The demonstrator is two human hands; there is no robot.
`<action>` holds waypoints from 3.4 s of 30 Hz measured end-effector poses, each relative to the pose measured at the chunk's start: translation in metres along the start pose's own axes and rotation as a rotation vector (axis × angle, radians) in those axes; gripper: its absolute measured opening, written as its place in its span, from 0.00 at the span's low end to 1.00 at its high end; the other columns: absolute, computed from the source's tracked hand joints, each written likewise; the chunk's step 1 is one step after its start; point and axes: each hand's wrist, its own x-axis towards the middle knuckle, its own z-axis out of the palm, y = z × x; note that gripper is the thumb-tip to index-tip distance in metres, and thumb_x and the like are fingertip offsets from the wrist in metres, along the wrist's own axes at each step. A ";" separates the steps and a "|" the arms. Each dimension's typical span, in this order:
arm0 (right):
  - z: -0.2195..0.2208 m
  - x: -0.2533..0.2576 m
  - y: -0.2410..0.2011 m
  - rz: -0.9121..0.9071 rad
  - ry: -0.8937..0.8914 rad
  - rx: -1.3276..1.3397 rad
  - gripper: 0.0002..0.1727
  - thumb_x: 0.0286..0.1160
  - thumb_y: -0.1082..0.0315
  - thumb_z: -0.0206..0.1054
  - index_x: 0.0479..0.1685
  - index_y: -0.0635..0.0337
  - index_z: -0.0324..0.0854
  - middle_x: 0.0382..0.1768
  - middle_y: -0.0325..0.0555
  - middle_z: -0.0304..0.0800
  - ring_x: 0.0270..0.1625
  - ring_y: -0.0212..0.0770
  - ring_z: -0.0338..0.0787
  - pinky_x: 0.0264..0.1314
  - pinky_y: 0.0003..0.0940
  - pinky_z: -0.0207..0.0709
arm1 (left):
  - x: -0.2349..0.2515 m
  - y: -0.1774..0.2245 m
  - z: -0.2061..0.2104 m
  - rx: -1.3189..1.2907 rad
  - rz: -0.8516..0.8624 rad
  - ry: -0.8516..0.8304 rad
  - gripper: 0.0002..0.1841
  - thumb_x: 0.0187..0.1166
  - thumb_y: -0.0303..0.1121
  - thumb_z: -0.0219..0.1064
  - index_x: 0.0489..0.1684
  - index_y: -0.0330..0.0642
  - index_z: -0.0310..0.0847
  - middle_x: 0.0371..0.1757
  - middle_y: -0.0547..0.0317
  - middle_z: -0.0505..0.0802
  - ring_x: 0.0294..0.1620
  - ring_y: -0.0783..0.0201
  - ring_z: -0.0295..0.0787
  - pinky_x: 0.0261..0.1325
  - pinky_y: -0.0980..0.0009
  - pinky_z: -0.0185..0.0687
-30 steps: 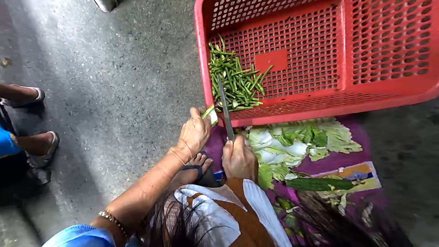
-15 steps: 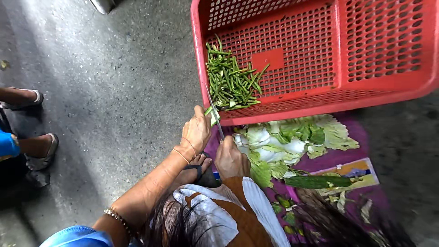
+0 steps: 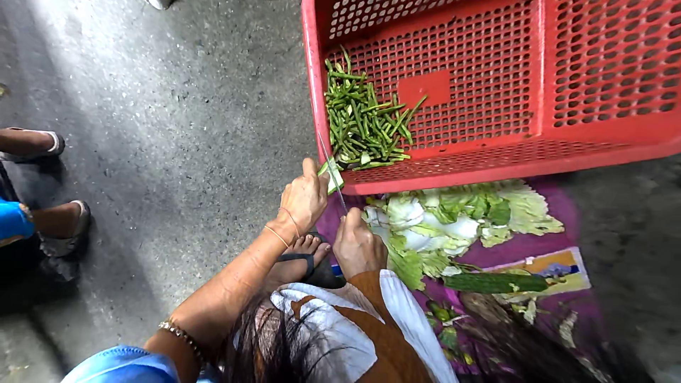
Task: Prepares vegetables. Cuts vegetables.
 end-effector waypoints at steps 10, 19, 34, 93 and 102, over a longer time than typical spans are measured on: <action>-0.027 0.013 -0.027 0.049 -0.377 -0.100 0.22 0.90 0.64 0.49 0.79 0.57 0.71 0.46 0.59 0.93 0.49 0.60 0.94 0.50 0.53 0.83 | 0.003 -0.035 -0.015 -0.324 -0.062 -0.108 0.13 0.94 0.40 0.53 0.64 0.41 0.66 0.27 0.49 0.84 0.15 0.60 0.78 0.20 0.65 0.78; -0.032 0.023 -0.017 0.104 -0.366 -0.059 0.22 0.94 0.60 0.43 0.74 0.61 0.74 0.45 0.59 0.93 0.54 0.60 0.94 0.55 0.54 0.82 | 0.000 -0.006 -0.003 -0.095 0.070 -0.077 0.13 0.93 0.38 0.53 0.60 0.35 0.67 0.26 0.49 0.84 0.23 0.53 0.85 0.31 0.55 0.84; -0.014 0.002 0.023 -0.112 0.264 0.298 0.20 0.89 0.63 0.53 0.62 0.69 0.84 0.29 0.58 0.91 0.24 0.54 0.91 0.24 0.50 0.81 | -0.010 -0.006 -0.005 -0.328 0.013 0.120 0.18 0.83 0.34 0.69 0.68 0.42 0.82 0.52 0.50 0.94 0.42 0.59 0.93 0.49 0.55 0.89; -0.019 0.033 0.024 0.032 -0.134 0.294 0.21 0.92 0.57 0.50 0.56 0.65 0.81 0.30 0.59 0.90 0.35 0.61 0.92 0.39 0.61 0.82 | -0.010 -0.019 -0.002 -0.792 -0.172 0.043 0.15 0.88 0.36 0.64 0.68 0.44 0.81 0.46 0.52 0.93 0.33 0.64 0.90 0.35 0.67 0.88; -0.018 0.006 0.019 -0.071 0.214 0.262 0.19 0.84 0.65 0.52 0.55 0.72 0.81 0.21 0.55 0.86 0.23 0.54 0.89 0.25 0.49 0.79 | -0.014 -0.004 -0.008 -0.389 -0.046 0.054 0.22 0.90 0.34 0.56 0.82 0.45 0.73 0.53 0.47 0.93 0.40 0.58 0.92 0.44 0.57 0.89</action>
